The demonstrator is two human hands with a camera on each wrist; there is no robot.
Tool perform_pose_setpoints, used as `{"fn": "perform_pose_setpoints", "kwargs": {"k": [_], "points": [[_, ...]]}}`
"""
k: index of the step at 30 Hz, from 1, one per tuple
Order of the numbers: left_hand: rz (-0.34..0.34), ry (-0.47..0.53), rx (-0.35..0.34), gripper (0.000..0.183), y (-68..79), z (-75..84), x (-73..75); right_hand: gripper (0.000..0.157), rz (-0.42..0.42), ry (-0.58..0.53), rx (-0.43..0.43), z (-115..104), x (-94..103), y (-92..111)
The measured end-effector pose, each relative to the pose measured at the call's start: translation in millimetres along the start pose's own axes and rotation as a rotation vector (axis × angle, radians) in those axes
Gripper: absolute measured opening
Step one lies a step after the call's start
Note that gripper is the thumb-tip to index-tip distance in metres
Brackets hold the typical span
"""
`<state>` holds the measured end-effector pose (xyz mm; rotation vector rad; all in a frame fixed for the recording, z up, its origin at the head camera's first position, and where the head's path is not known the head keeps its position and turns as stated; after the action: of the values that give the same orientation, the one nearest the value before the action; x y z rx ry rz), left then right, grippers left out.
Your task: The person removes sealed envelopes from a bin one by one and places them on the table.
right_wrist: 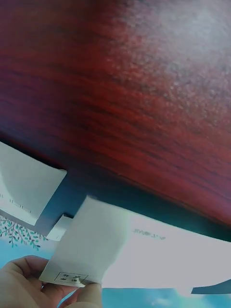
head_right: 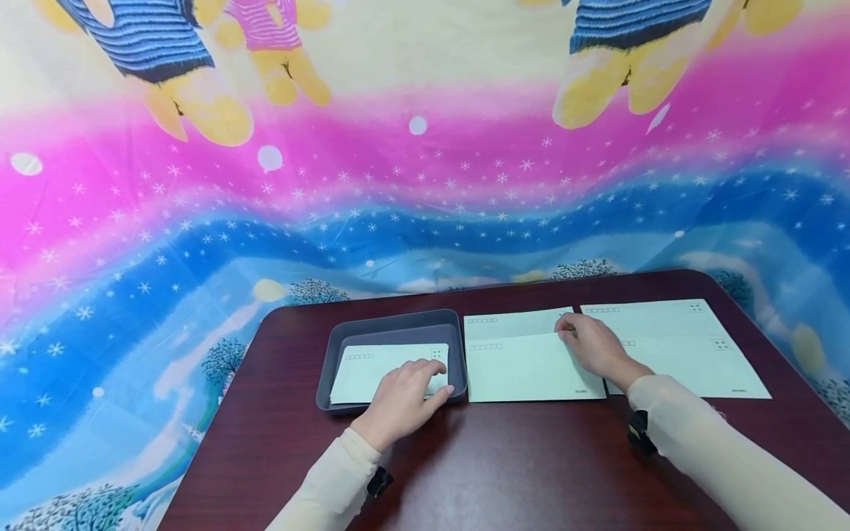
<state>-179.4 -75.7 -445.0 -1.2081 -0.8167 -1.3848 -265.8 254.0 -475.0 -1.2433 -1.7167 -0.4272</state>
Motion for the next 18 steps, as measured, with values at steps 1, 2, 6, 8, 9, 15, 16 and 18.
{"fn": "perform_pose_setpoints", "kwargs": {"k": [1, 2, 6, 8, 9, 15, 16, 18], "points": [[-0.004, 0.002, 0.004, 0.032, -0.9, -0.6, -0.7, 0.015, -0.001, 0.000, -0.002, 0, -0.6, -1], [-0.011, 0.004, 0.010, 0.032, -1.9, -1.1, -1.5, 0.015, -0.001, -0.001, -0.003, 1, -1.2, -1], [-0.023, 0.004, 0.020, 0.032, -5.8, -2.6, -4.7, 0.015, 0.002, -0.006, -0.009, 3, -3.9, -2], [-0.024, 0.002, 0.023, 0.031, -7.2, -3.1, -6.0, 0.014, 0.004, -0.009, -0.010, 4, -5.5, -3], [-0.023, 0.001, 0.023, 0.031, -7.8, -3.4, -6.6, 0.014, 0.003, -0.010, -0.013, 5, -6.2, -3], [-0.034, 0.002, 0.031, 0.031, -11.0, -5.5, -9.5, 0.013, -0.004, -0.004, -0.027, 8, -9.1, -6], [-0.037, 0.001, 0.034, 0.031, -11.5, -5.8, -9.8, 0.013, -0.004, -0.002, -0.028, 8, -9.5, -7], [-0.041, -0.002, 0.040, 0.031, -12.4, -6.3, -10.4, 0.014, -0.005, 0.001, -0.029, 9, -10.6, -7]]}}
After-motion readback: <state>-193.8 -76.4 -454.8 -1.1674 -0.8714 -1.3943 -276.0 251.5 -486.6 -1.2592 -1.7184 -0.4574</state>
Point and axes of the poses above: each hand's wrist, its own y-axis away from the middle knuckle, its own x-axis out of the back of the hand, z = x × y, the point moved 2 cm from there along -y, towards the middle knuckle, and after that the axes turned 14 degrees about x, right-handed, at the moved point
